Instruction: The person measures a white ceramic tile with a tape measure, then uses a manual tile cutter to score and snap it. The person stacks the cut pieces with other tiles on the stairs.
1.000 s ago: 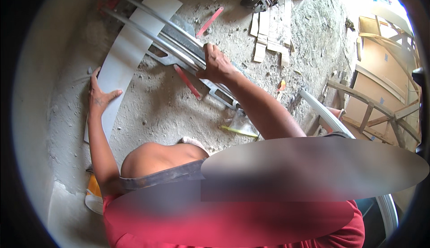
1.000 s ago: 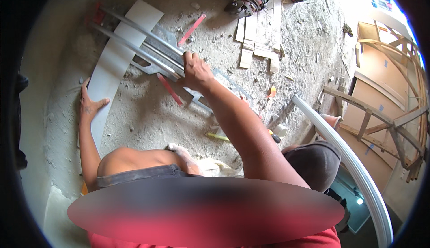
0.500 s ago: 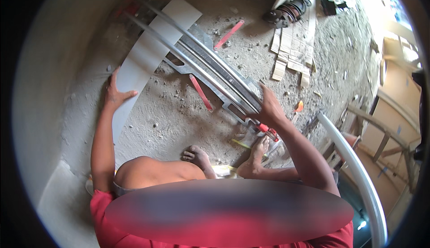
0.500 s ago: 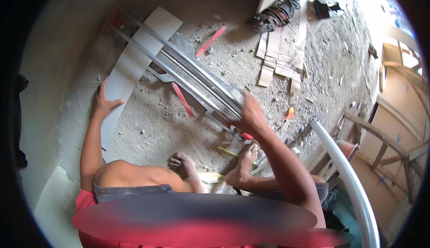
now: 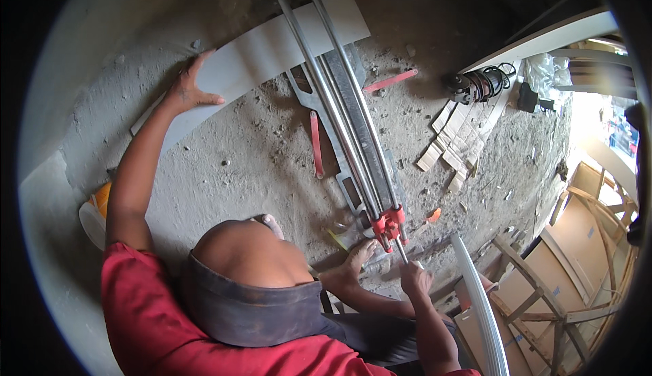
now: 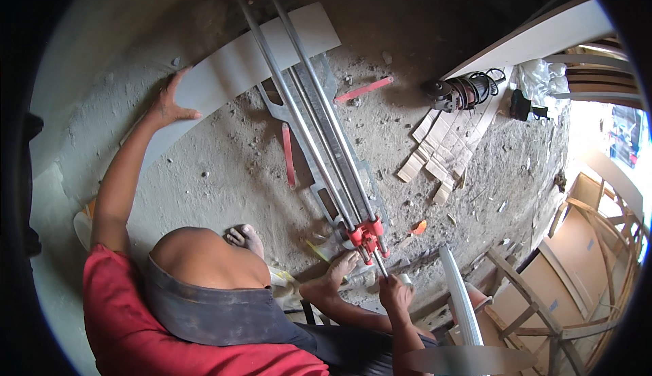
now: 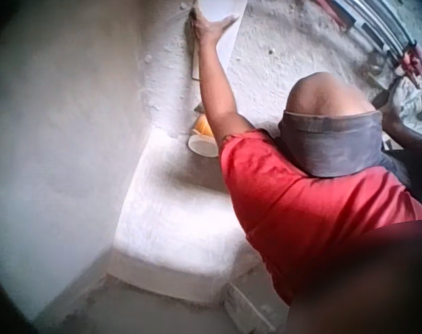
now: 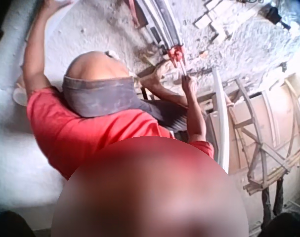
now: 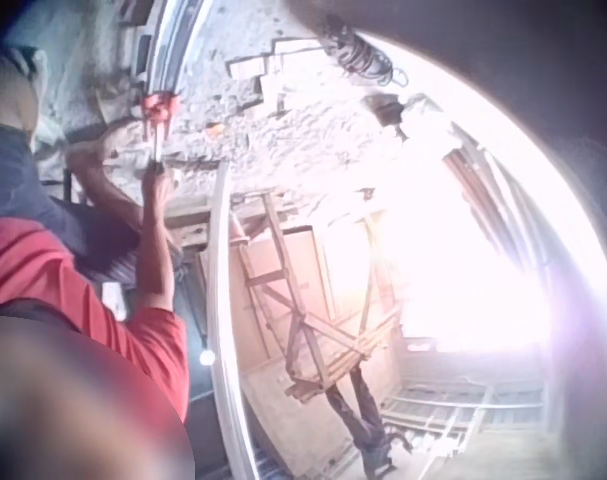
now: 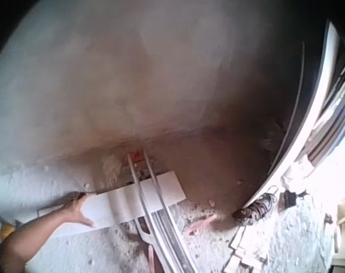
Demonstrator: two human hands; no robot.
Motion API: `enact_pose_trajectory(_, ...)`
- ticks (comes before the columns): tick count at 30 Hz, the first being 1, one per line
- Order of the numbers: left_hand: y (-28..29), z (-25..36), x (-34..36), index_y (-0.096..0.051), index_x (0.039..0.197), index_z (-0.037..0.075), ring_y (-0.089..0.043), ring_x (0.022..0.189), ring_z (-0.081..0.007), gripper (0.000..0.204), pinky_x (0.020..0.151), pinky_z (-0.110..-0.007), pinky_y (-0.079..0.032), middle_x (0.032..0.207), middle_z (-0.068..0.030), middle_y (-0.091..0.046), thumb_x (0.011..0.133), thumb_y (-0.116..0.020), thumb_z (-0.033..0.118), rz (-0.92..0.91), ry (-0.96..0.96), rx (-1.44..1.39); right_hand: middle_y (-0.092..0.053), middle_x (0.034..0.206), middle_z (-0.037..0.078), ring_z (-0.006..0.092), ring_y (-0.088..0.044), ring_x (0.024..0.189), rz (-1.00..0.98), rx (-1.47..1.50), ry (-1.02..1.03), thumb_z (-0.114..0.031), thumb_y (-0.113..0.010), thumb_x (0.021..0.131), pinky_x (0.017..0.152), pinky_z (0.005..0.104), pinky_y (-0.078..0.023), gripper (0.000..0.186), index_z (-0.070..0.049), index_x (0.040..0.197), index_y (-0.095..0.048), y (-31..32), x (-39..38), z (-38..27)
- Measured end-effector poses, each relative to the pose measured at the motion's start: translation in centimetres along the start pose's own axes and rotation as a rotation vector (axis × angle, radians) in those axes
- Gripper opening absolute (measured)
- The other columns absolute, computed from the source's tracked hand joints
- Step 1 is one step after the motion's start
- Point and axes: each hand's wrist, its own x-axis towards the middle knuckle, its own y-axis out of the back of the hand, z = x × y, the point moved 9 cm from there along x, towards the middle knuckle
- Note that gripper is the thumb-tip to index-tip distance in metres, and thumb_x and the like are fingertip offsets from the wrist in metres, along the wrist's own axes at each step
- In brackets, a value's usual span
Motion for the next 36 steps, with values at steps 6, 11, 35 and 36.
enact_pose_trajectory(6,-0.6,-0.7,0.0,-0.028,0.148,0.024,-0.039,0.134,-0.0363,0.115,0.111,-0.043,-0.035,0.145,-0.017,-0.041,0.053,-0.091,0.039,-0.015,0.009,-0.004,-0.062,0.075,0.023,0.0448,-0.061,0.078,0.052,0.02,0.328,-0.042,-0.057,0.089,0.066,0.0505,-0.048,0.039,-0.004,0.077,-0.06,4.7,-1.7,-6.5)
enact_pose_trajectory(11,-0.3,-0.6,0.0,-0.029,0.148,0.024,-0.04,0.134,-0.0363,0.115,0.111,-0.044,-0.035,0.145,-0.0172,-0.041,0.052,-0.09,0.041,0.003,-0.034,0.004,-0.062,0.079,0.027,0.0466,-0.06,0.083,-0.001,0.075,0.268,-0.04,-0.055,0.091,0.07,0.0517,-0.048,0.041,-0.001,0.082,-0.062,8.3,-0.9,-12.9)
enact_pose_trajectory(35,1.0,0.9,-1.4,-0.04,0.144,0.028,-0.043,0.129,-0.0334,0.109,0.108,-0.042,-0.038,0.141,-0.0123,-0.042,0.049,-0.092,0.032,0.117,0.042,0.084,-0.05,0.062,0.002,0.0122,-0.046,0.049,-0.419,0.623,0.44,-0.025,-0.059,0.092,0.047,0.0305,-0.038,0.028,-0.002,0.077,-0.059,16.4,2.7,-32.8)
enact_pose_trajectory(36,1.2,1.2,-1.3,-0.042,0.143,0.027,-0.043,0.129,-0.0332,0.107,0.108,-0.042,-0.038,0.14,-0.0113,-0.042,0.048,-0.092,0.034,0.136,0.033,0.101,-0.05,0.062,0.003,0.0126,-0.047,0.049,-0.421,0.629,0.462,-0.025,-0.059,0.092,0.047,0.0309,-0.038,0.028,-0.001,0.077,-0.059,16.5,2.8,-33.2)
